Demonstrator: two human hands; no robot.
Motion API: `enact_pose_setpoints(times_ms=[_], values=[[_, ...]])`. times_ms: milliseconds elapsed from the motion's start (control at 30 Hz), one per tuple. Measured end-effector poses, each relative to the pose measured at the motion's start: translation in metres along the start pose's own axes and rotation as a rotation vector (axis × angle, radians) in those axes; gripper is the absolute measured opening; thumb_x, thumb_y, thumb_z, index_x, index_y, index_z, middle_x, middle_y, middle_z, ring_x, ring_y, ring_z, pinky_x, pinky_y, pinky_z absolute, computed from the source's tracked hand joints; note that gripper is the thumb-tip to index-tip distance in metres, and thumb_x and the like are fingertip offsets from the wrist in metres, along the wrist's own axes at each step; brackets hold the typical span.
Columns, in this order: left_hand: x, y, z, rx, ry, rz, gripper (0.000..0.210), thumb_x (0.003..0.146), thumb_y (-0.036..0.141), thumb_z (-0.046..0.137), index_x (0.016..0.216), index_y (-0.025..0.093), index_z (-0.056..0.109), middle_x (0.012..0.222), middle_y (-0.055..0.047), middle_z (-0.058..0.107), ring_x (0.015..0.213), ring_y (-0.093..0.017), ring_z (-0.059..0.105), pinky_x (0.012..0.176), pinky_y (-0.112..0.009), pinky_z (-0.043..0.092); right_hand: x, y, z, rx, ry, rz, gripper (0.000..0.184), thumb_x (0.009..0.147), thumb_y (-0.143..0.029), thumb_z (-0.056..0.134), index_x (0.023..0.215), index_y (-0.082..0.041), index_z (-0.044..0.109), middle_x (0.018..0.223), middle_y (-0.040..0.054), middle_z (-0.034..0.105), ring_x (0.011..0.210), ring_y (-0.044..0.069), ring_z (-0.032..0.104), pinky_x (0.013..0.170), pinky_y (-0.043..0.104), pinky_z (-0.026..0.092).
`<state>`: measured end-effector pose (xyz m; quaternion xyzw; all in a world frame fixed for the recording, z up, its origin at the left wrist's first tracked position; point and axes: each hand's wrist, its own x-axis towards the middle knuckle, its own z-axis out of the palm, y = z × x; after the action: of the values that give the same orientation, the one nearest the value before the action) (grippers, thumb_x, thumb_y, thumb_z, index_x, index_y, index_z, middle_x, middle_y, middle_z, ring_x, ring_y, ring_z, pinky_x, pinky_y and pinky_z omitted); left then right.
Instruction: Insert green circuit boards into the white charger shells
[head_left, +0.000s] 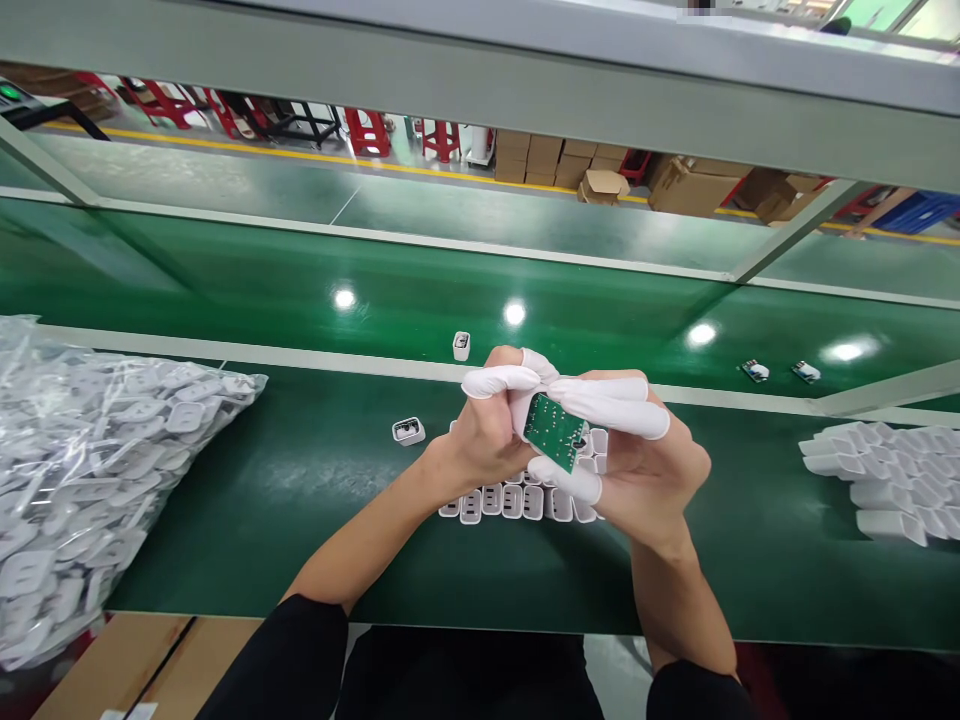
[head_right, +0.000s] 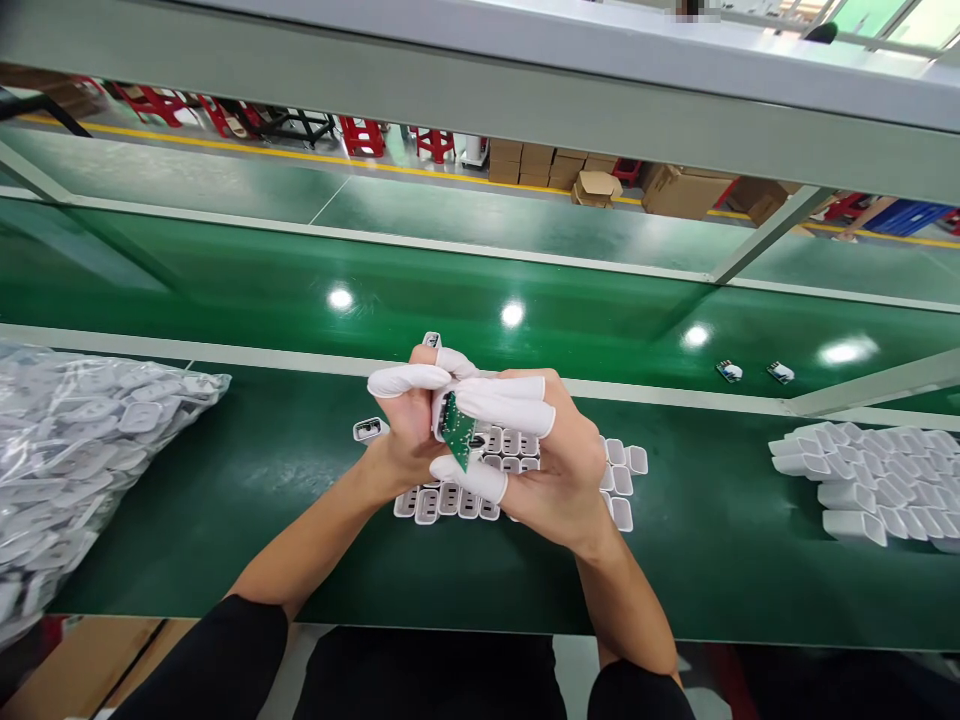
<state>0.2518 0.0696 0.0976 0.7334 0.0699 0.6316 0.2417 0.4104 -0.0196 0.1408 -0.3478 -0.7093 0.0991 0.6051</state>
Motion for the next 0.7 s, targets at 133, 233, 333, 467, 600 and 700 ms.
enact_pose_setpoints(times_ms=[133, 233, 333, 467, 600, 700], values=[[0.000, -0.001, 0.001, -0.011, -0.025, 0.034, 0.062, 0.102, 0.045, 0.082, 0.144, 0.033, 0.038, 0.120, -0.006, 0.055, 0.103, -0.021, 0.066, 0.082, -0.039, 0.063, 0.005, 0.001, 0.005, -0.041, -0.018, -0.006, 0.072, 0.081, -0.023, 0.101, 0.146, -0.038, 0.074, 0.127, 0.0058, 0.083, 0.112, 0.033, 0.077, 0.089, 0.056, 0.069], [0.001, 0.000, 0.003, -0.031, -0.032, -0.002, 0.063, 0.101, 0.041, 0.084, 0.142, 0.032, 0.037, 0.118, -0.004, 0.052, 0.099, -0.019, 0.063, 0.080, -0.036, 0.061, 0.010, 0.002, 0.005, -0.138, -0.054, 0.006, 0.073, 0.083, -0.028, 0.101, 0.148, -0.039, 0.072, 0.135, 0.0073, 0.079, 0.116, 0.033, 0.075, 0.091, 0.056, 0.069], [0.001, 0.000, 0.005, -0.094, -0.027, -0.159, 0.061, 0.102, 0.034, 0.084, 0.138, 0.035, 0.035, 0.119, -0.003, 0.053, 0.097, -0.015, 0.063, 0.081, -0.032, 0.059, 0.014, 0.003, -0.004, -0.244, -0.079, -0.052, 0.085, 0.082, -0.032, 0.100, 0.159, -0.037, 0.064, 0.143, 0.0102, 0.075, 0.125, 0.036, 0.072, 0.099, 0.060, 0.068], [0.002, 0.005, 0.002, -0.196, -0.077, -0.437, 0.058, 0.103, 0.035, 0.084, 0.134, 0.035, 0.035, 0.120, -0.001, 0.058, 0.103, -0.015, 0.066, 0.088, -0.031, 0.061, 0.018, 0.003, -0.017, -0.343, -0.210, -0.140, 0.089, 0.088, -0.022, 0.091, 0.168, -0.031, 0.055, 0.154, 0.0140, 0.069, 0.137, 0.037, 0.070, 0.110, 0.058, 0.066], [0.007, 0.018, -0.003, -0.277, -0.093, -0.717, 0.059, 0.099, 0.042, 0.086, 0.135, 0.032, 0.040, 0.125, -0.003, 0.063, 0.110, -0.019, 0.070, 0.090, -0.032, 0.063, 0.015, 0.006, -0.012, -0.549, -0.345, -0.162, 0.078, 0.094, -0.012, 0.075, 0.168, -0.021, 0.050, 0.155, 0.0177, 0.069, 0.150, 0.036, 0.063, 0.117, 0.058, 0.061], [0.010, 0.025, -0.006, -0.204, -0.095, -0.855, 0.060, 0.095, 0.044, 0.087, 0.137, 0.028, 0.046, 0.124, -0.006, 0.066, 0.111, -0.024, 0.072, 0.093, -0.037, 0.064, 0.013, 0.016, -0.002, -0.705, -0.347, -0.197, 0.059, 0.095, -0.004, 0.064, 0.153, -0.018, 0.061, 0.139, 0.0155, 0.076, 0.151, 0.032, 0.063, 0.121, 0.053, 0.059]])
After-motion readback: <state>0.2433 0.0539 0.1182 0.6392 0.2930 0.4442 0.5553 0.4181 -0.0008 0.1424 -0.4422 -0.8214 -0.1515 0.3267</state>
